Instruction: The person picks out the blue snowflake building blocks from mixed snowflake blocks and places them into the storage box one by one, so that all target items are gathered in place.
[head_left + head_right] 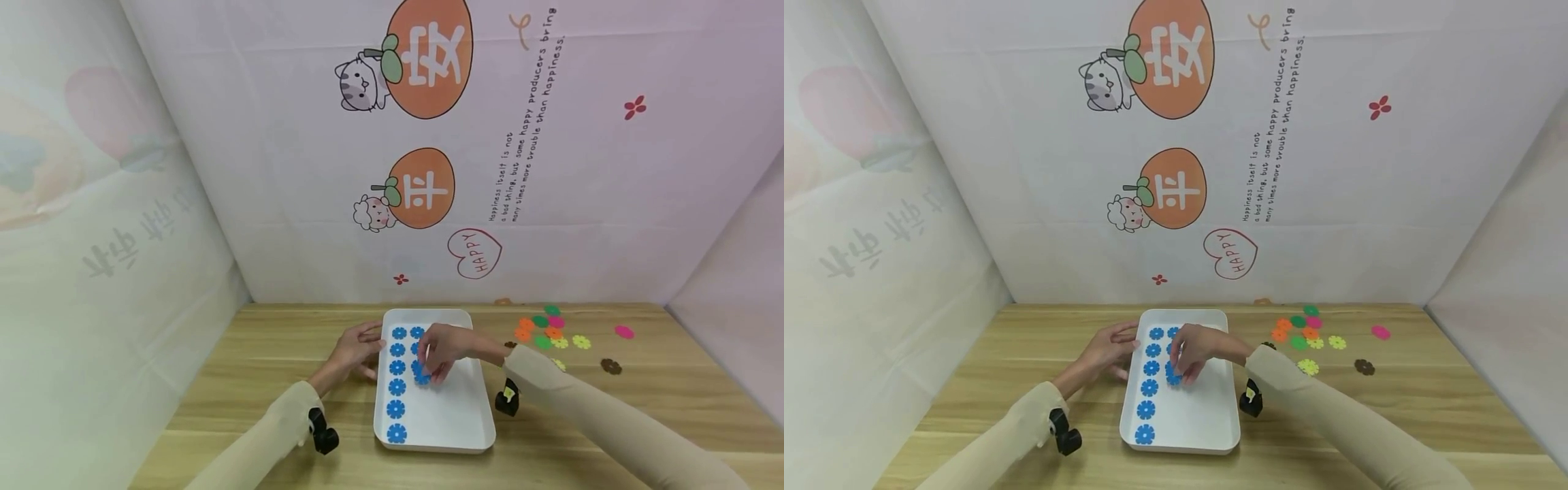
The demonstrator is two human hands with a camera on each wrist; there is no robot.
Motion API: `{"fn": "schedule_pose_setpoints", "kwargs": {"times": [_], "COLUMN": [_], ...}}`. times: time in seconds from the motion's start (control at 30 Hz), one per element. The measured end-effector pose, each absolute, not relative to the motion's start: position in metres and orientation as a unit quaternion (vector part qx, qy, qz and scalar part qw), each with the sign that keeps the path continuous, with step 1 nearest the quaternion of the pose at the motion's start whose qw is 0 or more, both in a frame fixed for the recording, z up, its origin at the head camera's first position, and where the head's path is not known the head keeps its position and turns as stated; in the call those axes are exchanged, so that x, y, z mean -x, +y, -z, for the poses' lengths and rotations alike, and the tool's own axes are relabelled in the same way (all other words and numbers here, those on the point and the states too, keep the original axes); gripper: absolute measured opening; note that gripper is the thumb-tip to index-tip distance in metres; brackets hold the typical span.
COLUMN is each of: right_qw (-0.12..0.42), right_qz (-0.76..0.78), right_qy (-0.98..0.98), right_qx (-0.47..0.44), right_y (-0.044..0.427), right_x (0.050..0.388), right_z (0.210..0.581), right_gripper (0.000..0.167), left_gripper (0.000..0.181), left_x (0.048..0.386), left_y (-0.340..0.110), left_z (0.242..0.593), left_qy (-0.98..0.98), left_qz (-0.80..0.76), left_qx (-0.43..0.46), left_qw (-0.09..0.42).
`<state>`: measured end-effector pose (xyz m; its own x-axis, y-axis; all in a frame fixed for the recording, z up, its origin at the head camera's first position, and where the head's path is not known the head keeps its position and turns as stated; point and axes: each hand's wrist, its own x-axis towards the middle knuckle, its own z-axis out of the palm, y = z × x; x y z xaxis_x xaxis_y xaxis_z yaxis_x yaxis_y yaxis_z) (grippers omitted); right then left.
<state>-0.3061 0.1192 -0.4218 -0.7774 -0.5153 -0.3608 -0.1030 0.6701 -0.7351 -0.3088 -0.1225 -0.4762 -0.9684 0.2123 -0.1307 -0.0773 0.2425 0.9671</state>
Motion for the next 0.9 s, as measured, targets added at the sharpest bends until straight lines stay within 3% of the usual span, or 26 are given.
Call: {"fn": "schedule_pose_setpoints", "kwargs": {"times": [0.9], "right_qw": [0.210], "right_qz": [0.315], "right_qy": [0.911], "right_qx": [0.162], "right_y": [0.101], "right_x": [0.293], "right_z": [0.437], "right_gripper": [0.017], "left_gripper": [0.050], "left_x": [0.306], "left_y": [-0.124], "left_z": [0.477], "left_qy": [0.788], "left_qz": [-0.605], "left_qx": [-0.045], "left_qw": [0.104]}}
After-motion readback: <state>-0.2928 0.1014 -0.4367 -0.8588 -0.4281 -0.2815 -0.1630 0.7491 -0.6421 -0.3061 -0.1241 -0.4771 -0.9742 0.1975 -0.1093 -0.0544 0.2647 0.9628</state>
